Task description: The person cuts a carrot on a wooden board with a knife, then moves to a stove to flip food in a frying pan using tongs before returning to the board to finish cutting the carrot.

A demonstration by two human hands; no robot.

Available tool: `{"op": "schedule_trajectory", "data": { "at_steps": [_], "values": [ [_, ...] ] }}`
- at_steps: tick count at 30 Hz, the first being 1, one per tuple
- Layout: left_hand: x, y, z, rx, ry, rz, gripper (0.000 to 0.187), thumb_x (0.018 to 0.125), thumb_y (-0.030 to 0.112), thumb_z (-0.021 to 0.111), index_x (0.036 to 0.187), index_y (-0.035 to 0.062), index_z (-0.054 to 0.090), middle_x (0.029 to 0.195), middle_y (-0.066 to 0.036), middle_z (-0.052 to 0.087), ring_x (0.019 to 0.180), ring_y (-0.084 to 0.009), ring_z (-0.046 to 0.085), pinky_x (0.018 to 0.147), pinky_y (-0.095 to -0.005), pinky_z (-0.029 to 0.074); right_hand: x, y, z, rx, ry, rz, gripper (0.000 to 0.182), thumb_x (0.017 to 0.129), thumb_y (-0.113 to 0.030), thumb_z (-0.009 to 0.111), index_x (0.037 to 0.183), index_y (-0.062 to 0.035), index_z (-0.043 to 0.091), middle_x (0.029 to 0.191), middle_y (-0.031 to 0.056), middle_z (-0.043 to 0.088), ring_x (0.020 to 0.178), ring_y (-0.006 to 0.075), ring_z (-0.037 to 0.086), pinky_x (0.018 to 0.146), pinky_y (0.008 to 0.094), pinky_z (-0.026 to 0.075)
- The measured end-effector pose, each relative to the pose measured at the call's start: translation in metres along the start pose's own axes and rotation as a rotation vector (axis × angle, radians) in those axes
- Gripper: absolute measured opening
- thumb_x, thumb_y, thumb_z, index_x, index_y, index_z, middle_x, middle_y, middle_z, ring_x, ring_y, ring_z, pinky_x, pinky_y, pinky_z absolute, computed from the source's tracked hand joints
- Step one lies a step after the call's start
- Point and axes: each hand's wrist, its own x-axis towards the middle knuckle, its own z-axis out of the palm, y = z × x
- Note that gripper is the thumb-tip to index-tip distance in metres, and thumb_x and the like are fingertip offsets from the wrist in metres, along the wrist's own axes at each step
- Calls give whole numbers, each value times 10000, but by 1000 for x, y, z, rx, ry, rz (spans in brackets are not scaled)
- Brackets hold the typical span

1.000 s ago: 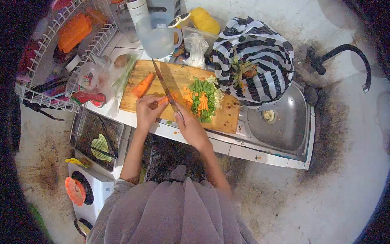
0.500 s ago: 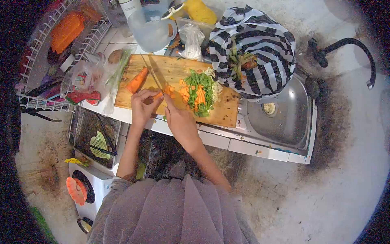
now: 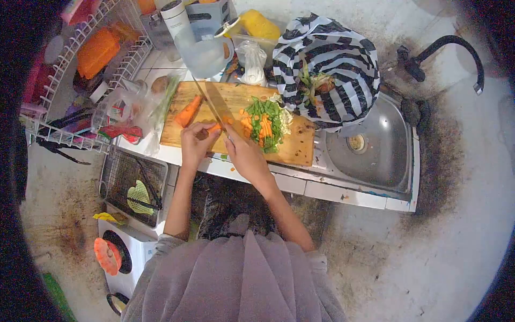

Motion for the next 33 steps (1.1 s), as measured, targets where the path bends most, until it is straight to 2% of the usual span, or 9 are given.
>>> {"op": "schedule_trajectory", "data": {
  "at_steps": [5, 9, 11, 15, 17, 21, 27, 29, 33],
  "values": [
    [0, 2, 0, 23, 5, 5, 211, 692, 117, 792, 862, 13, 723, 687, -111, 647, 569, -184, 589, 567, -287, 471, -5, 6, 2, 89, 23, -25, 424, 957, -248, 465, 1367, -144, 435, 936, 271, 622, 892, 436, 599, 803, 493, 466],
    [0, -2, 2, 29, -13, -13, 216, 695, 127, 791, 865, 14, 724, 682, -108, 644, 564, -179, 584, 571, -285, 469, -6, 8, 3, 84, -41, 26, 438, 958, -259, 465, 1380, -147, 424, 958, 269, 623, 904, 436, 597, 809, 484, 466],
    [0, -1, 1, 16, -10, -32, 217, 694, 134, 790, 864, 16, 724, 678, -106, 641, 563, -179, 581, 578, -285, 467, -6, 9, 6, 88, 41, 4, 445, 961, -276, 459, 1387, -154, 417, 940, 266, 629, 883, 440, 603, 794, 482, 472],
    [1, -1, 1, 16, -8, -16, 217, 689, 131, 790, 864, 19, 724, 678, -103, 642, 562, -179, 580, 583, -286, 467, -6, 2, 0, 76, 11, 23, 444, 965, -285, 450, 1389, -158, 417, 923, 269, 630, 860, 441, 608, 780, 485, 474],
    [1, -3, 1, 21, -12, -15, 215, 683, 125, 790, 860, 23, 724, 671, -101, 638, 560, -182, 578, 578, -286, 465, -5, -3, -3, 46, -69, 88, 442, 968, -285, 445, 1392, -163, 413, 903, 275, 628, 850, 436, 613, 780, 488, 475],
    [1, -2, 0, 26, -14, -11, 212, 682, 122, 789, 860, 27, 724, 663, -98, 632, 559, -181, 575, 577, -287, 457, -5, -1, 1, 52, -22, 47, 447, 967, -279, 449, 1398, -168, 405, 888, 272, 629, 839, 435, 614, 774, 487, 478],
    [0, -8, 2, 19, -4, -1, 199, 681, 110, 787, 850, 27, 722, 685, -100, 644, 560, -186, 578, 574, -292, 455, -3, -10, 6, -170, -57, 65, 446, 951, -256, 481, 1383, -159, 425, 742, 243, 629, 689, 412, 625, 676, 498, 491],
    [0, -6, 1, 43, -1, 35, 196, 677, 107, 790, 841, 24, 719, 711, -105, 656, 578, -195, 595, 591, -295, 464, 1, 0, 16, -215, 85, -81, 430, 948, -248, 484, 1365, -151, 443, 681, 224, 624, 635, 394, 625, 629, 502, 491],
    [2, 1, -2, -24, -39, -29, 191, 681, 107, 787, 837, 21, 716, 727, -109, 662, 603, -208, 614, 608, -297, 470, 9, -5, 15, -248, 30, -24, 419, 946, -241, 484, 1353, -144, 452, 684, 217, 630, 647, 393, 632, 626, 494, 503]
  ]
}}
